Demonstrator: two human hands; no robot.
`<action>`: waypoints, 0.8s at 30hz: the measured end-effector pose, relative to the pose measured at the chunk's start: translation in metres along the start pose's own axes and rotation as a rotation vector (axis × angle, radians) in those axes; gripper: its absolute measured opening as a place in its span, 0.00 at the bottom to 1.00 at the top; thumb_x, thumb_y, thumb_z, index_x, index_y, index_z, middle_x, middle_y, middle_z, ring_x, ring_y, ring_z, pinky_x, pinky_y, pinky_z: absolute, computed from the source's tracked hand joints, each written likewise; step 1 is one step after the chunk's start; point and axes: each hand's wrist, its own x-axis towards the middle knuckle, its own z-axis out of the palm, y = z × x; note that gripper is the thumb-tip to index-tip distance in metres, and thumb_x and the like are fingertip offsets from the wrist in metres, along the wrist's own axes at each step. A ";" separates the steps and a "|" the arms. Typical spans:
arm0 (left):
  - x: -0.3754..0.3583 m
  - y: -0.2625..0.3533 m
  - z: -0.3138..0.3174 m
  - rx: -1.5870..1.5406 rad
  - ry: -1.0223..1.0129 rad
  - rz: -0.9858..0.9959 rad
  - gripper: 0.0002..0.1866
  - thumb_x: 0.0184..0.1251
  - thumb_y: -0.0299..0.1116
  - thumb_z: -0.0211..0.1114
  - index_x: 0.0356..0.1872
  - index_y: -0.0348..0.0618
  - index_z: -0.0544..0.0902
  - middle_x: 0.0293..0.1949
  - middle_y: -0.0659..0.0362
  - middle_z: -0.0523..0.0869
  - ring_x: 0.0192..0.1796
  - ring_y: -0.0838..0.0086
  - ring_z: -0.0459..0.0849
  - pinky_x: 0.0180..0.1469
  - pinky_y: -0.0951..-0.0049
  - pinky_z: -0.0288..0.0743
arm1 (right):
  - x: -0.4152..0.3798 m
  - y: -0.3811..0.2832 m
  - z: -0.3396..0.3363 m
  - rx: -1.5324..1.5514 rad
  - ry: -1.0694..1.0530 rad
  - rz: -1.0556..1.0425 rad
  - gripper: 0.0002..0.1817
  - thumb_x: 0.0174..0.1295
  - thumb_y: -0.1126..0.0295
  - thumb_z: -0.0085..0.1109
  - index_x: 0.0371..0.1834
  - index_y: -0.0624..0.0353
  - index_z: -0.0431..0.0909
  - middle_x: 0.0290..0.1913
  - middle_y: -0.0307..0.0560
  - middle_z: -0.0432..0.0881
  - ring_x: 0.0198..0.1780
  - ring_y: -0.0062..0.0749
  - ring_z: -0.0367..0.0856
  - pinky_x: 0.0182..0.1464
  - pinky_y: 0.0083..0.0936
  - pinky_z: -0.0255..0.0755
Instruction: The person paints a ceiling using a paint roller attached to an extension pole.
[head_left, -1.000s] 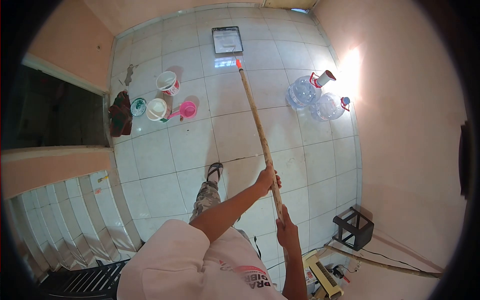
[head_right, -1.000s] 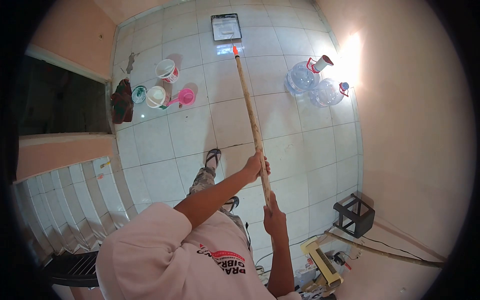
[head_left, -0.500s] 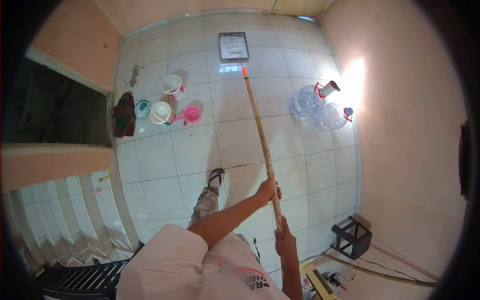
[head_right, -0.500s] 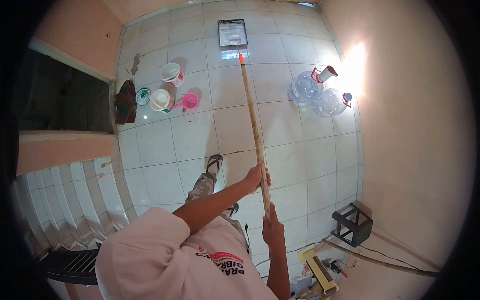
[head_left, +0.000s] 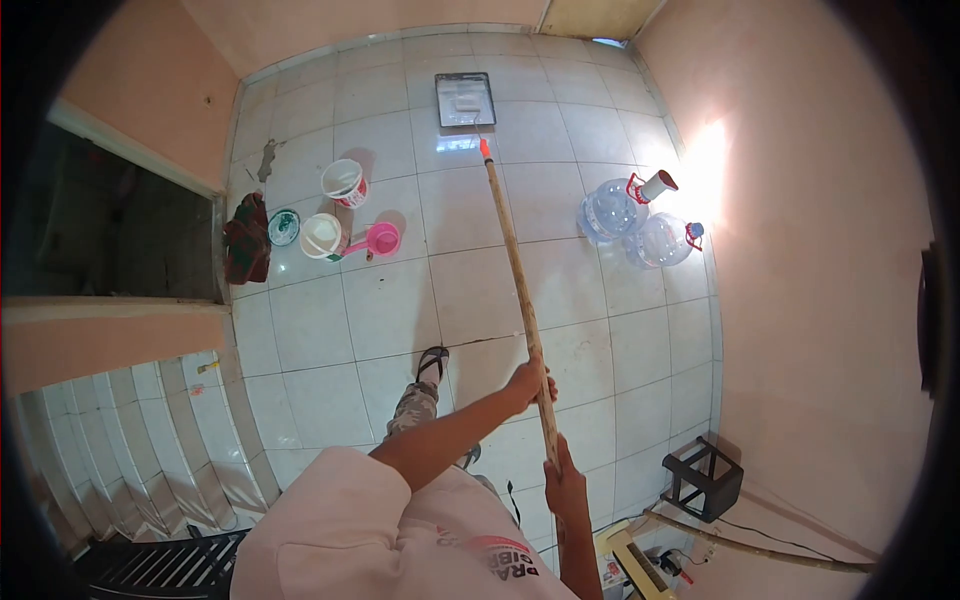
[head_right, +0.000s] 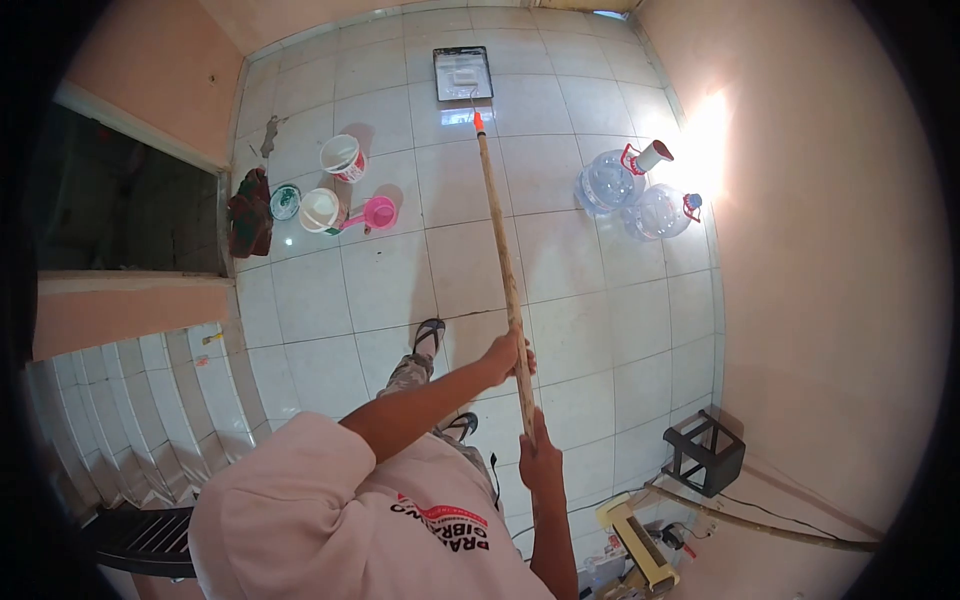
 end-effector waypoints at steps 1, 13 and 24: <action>-0.006 -0.002 0.000 0.015 -0.019 0.007 0.29 0.82 0.60 0.40 0.47 0.40 0.69 0.31 0.53 0.79 0.31 0.61 0.85 0.39 0.54 0.87 | -0.007 -0.002 -0.005 0.039 -0.019 0.038 0.33 0.74 0.63 0.53 0.81 0.42 0.58 0.35 0.67 0.86 0.35 0.63 0.87 0.39 0.48 0.80; 0.048 0.078 -0.008 0.049 -0.016 0.121 0.29 0.82 0.61 0.40 0.44 0.41 0.71 0.32 0.53 0.80 0.31 0.62 0.85 0.39 0.56 0.88 | 0.090 -0.023 0.010 0.008 0.040 -0.059 0.31 0.75 0.63 0.50 0.81 0.36 0.59 0.25 0.55 0.81 0.20 0.42 0.81 0.26 0.39 0.77; 0.008 -0.009 -0.003 0.052 -0.030 0.023 0.32 0.81 0.63 0.39 0.48 0.39 0.71 0.33 0.52 0.81 0.32 0.61 0.87 0.41 0.52 0.87 | 0.002 0.020 0.007 -0.062 0.041 -0.045 0.32 0.75 0.63 0.51 0.82 0.35 0.58 0.26 0.53 0.82 0.18 0.37 0.80 0.24 0.34 0.76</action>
